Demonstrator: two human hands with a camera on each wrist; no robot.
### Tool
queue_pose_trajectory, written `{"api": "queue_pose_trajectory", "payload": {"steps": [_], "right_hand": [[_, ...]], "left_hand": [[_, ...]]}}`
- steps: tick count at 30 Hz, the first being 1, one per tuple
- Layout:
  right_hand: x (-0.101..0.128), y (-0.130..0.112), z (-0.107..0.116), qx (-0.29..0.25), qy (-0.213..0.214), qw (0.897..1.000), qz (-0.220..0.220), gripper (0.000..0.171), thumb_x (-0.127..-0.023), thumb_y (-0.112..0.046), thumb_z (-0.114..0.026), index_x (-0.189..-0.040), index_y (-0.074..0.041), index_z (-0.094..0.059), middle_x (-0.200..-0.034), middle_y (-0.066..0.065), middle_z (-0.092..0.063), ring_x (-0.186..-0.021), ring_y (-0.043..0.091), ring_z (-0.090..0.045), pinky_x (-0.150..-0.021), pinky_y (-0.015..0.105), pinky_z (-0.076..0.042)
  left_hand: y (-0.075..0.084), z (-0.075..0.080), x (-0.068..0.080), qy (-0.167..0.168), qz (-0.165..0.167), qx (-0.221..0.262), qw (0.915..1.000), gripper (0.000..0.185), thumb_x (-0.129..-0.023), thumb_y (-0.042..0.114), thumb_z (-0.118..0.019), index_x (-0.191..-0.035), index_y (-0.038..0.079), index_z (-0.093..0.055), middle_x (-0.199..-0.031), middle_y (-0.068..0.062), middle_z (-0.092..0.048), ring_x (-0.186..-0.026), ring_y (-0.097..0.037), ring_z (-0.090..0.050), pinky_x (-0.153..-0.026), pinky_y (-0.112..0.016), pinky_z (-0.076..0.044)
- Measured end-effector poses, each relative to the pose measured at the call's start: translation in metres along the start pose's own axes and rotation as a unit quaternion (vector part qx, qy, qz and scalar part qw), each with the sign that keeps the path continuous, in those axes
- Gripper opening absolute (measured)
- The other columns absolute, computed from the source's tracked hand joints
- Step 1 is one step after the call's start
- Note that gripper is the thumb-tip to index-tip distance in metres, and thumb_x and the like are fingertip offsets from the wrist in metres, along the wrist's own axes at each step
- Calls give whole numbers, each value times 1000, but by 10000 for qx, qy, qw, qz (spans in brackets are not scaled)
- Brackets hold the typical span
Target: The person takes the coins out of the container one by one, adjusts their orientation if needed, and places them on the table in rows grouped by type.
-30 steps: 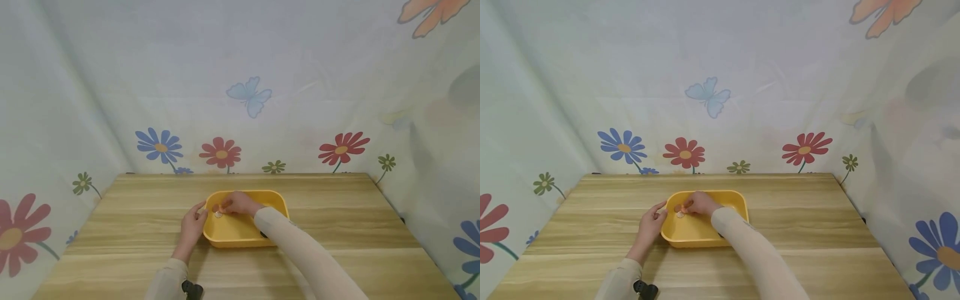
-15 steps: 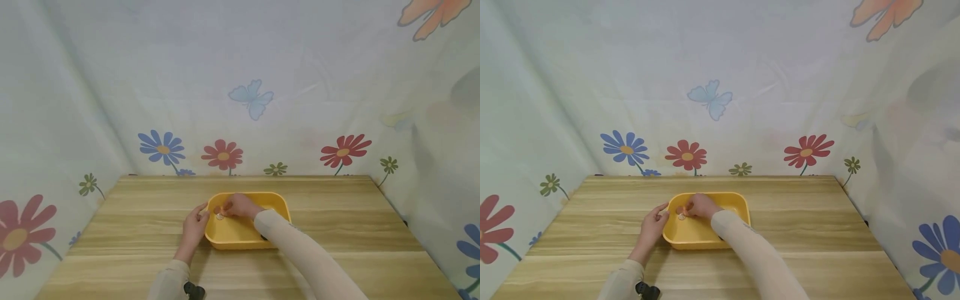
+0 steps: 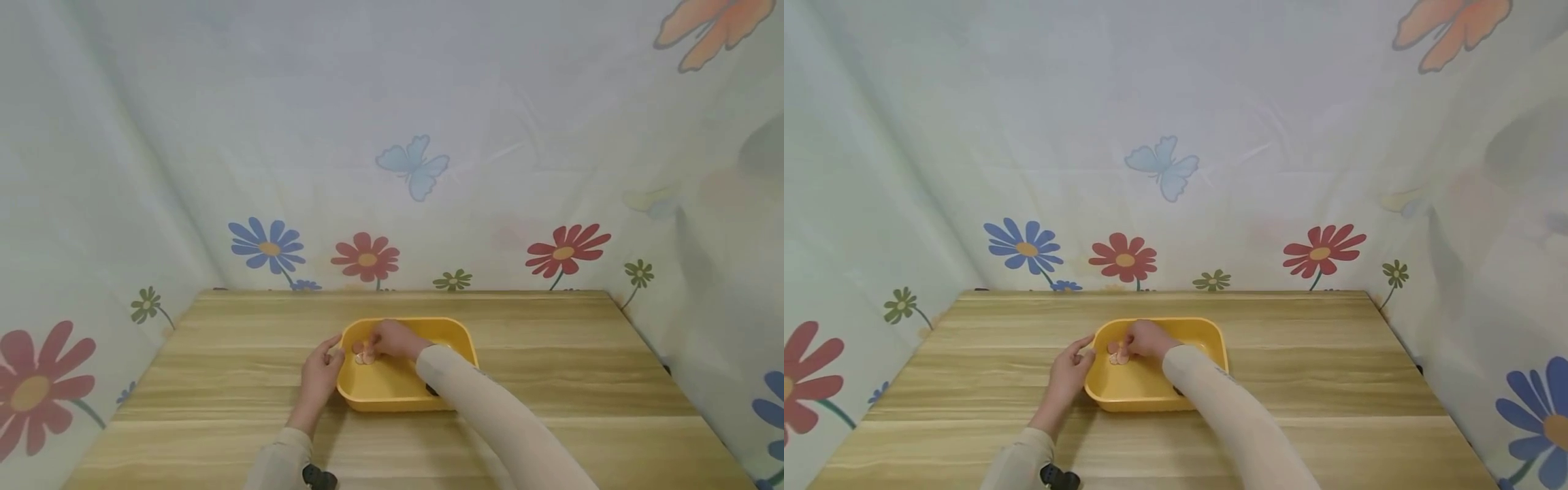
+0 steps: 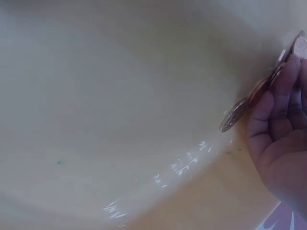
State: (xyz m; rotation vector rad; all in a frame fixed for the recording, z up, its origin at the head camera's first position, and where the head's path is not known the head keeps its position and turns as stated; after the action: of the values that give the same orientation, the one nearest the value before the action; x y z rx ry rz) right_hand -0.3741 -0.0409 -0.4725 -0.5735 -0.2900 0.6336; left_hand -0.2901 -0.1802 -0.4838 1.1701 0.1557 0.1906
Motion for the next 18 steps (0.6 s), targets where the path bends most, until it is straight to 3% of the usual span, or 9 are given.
{"api": "queue_pose_trajectory", "payload": {"steps": [9,18], "right_hand": [[1,3,-2,-338,-249,9987,-273,14,-96,-5,-65,-90,2,-75,-77,9,-71,-64,9,-53,-58,14,-41],[8,4,4,-1051,-324,9926,-521,15,-98,-10,-66,-94,3,-74,-70,-1,-58,-61,11,-48,-55,18,-40]], "left_hand": [[-3,0,1,37,-24,7,10000,42,-102,12,-57,-142,0,-57,-62,3,-46,-52,-9,-42,-47,-20,-38],[-4,-3,3,19,-33,54,10000,42,-102,12,-56,-142,0,-57,-63,2,-48,-53,-9,-43,-47,-20,-39]]}}
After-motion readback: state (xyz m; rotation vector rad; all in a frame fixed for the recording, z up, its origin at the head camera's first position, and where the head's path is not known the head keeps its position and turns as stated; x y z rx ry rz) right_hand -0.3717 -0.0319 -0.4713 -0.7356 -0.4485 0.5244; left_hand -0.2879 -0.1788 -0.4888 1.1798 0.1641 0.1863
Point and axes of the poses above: each hand's wrist, its own x-axis away from the middle knuckle, its own z-axis out of the back of the hand, y = z × x, the point moved 7 cm from there along -x, towards the middle knuckle
